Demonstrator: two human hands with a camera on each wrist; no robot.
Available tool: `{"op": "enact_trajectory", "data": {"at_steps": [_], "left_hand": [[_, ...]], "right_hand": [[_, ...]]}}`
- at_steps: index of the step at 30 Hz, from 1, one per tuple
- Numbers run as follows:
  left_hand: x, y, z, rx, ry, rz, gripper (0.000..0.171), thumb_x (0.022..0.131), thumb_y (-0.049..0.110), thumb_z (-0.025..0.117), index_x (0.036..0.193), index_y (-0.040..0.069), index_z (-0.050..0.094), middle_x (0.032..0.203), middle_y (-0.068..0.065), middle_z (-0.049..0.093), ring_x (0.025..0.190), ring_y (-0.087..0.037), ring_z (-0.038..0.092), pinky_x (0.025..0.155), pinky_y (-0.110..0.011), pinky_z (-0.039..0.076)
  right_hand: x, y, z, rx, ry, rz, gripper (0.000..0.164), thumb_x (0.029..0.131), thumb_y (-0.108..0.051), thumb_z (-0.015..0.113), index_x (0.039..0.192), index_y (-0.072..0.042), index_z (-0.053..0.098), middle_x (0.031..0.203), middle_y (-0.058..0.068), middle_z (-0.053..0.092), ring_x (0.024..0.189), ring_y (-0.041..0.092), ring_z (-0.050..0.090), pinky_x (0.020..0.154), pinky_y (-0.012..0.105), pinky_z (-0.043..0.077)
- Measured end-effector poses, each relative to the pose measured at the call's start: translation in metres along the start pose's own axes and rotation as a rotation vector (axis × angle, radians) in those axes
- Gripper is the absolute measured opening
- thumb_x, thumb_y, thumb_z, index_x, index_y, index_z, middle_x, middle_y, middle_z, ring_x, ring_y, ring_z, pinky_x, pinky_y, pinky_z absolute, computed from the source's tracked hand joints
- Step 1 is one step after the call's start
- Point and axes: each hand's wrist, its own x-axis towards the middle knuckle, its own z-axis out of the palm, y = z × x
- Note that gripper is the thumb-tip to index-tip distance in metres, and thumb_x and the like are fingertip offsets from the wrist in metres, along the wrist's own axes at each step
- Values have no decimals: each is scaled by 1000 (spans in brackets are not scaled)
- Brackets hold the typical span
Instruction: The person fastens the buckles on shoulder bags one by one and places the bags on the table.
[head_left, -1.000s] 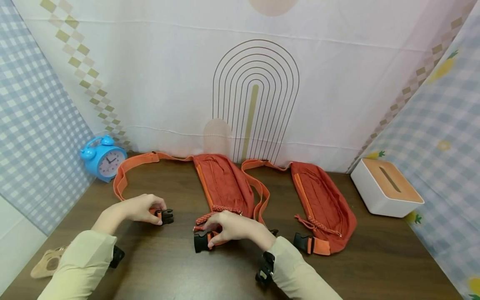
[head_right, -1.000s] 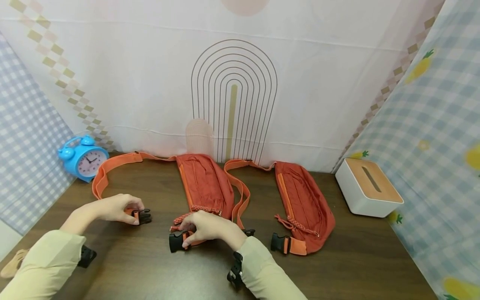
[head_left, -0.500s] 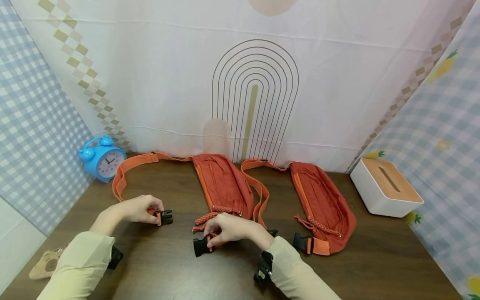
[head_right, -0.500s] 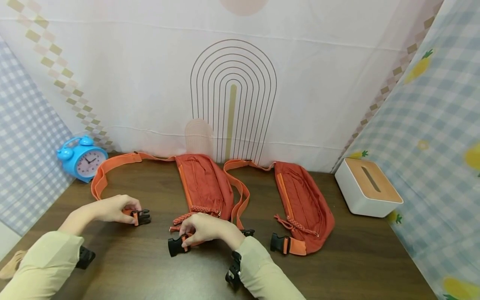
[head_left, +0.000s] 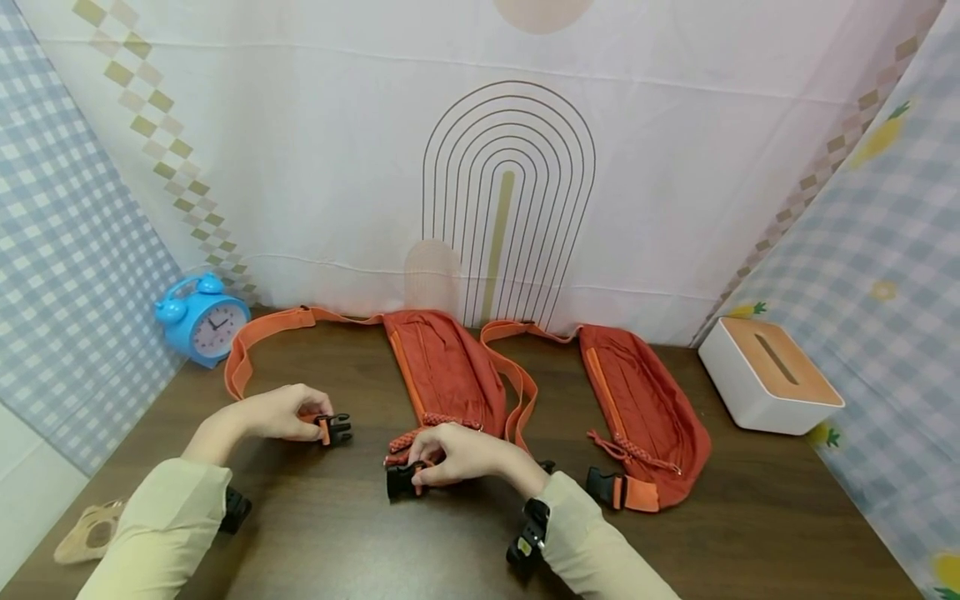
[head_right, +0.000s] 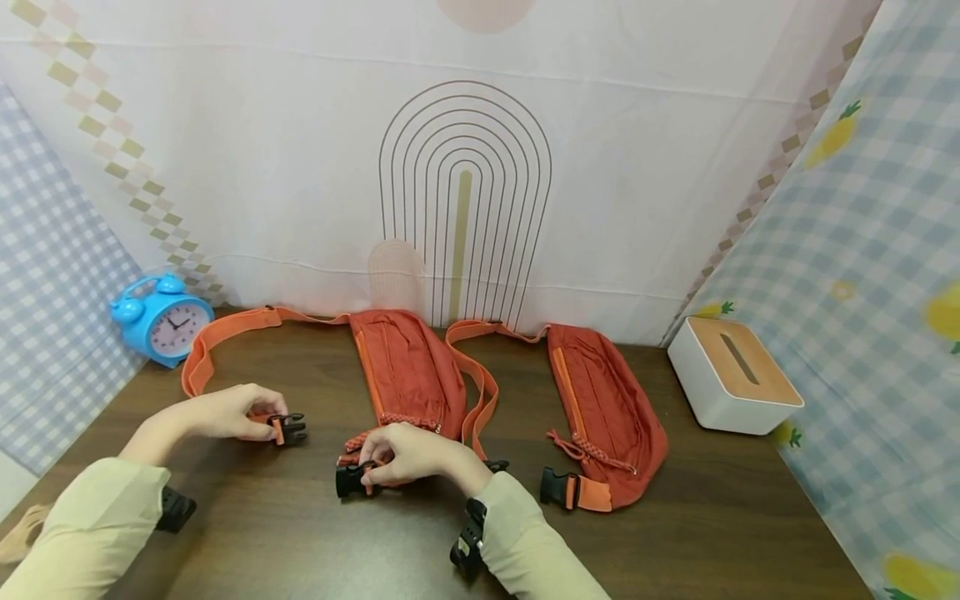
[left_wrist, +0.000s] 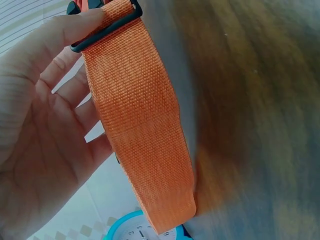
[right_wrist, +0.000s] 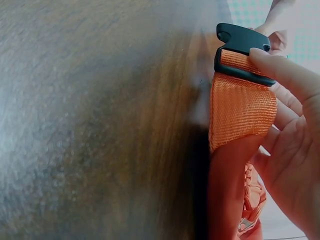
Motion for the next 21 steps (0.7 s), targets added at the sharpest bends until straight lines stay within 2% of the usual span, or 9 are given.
{"op": "enact_trajectory", "data": {"at_steps": [4, 8, 16, 21], "left_hand": [[2, 2, -2, -7, 6, -9, 7, 82, 11, 64, 89, 10, 63, 82, 4, 63, 71, -6, 48, 65, -21, 38], [3, 4, -3, -5, 18, 15, 8, 83, 12, 63, 90, 9, 63, 82, 4, 63, 69, -5, 46, 64, -21, 37], [3, 8, -6, -52, 15, 46, 8, 84, 11, 62, 91, 7, 62, 83, 1, 65, 69, -5, 46, 64, -22, 37], [5, 10, -8, -43, 15, 27, 8, 85, 14, 62, 93, 10, 62, 87, 3, 66, 77, -4, 51, 72, -23, 43]], "right_hand": [[0, 1, 0, 39, 30, 17, 16, 86, -18, 63, 99, -8, 60, 90, 5, 68, 78, -6, 54, 74, 14, 44], [0, 3, 0, 69, 65, 14, 15, 87, -17, 62, 98, -8, 59, 89, 5, 69, 78, -5, 55, 75, 14, 44], [0, 3, -1, 74, 109, 39, 16, 87, -16, 62, 100, -8, 60, 98, 5, 66, 87, -3, 54, 81, 15, 44], [0, 2, -3, 77, 141, 41, 14, 87, -15, 61, 98, -7, 59, 95, 6, 67, 82, -1, 51, 78, 15, 43]]}}
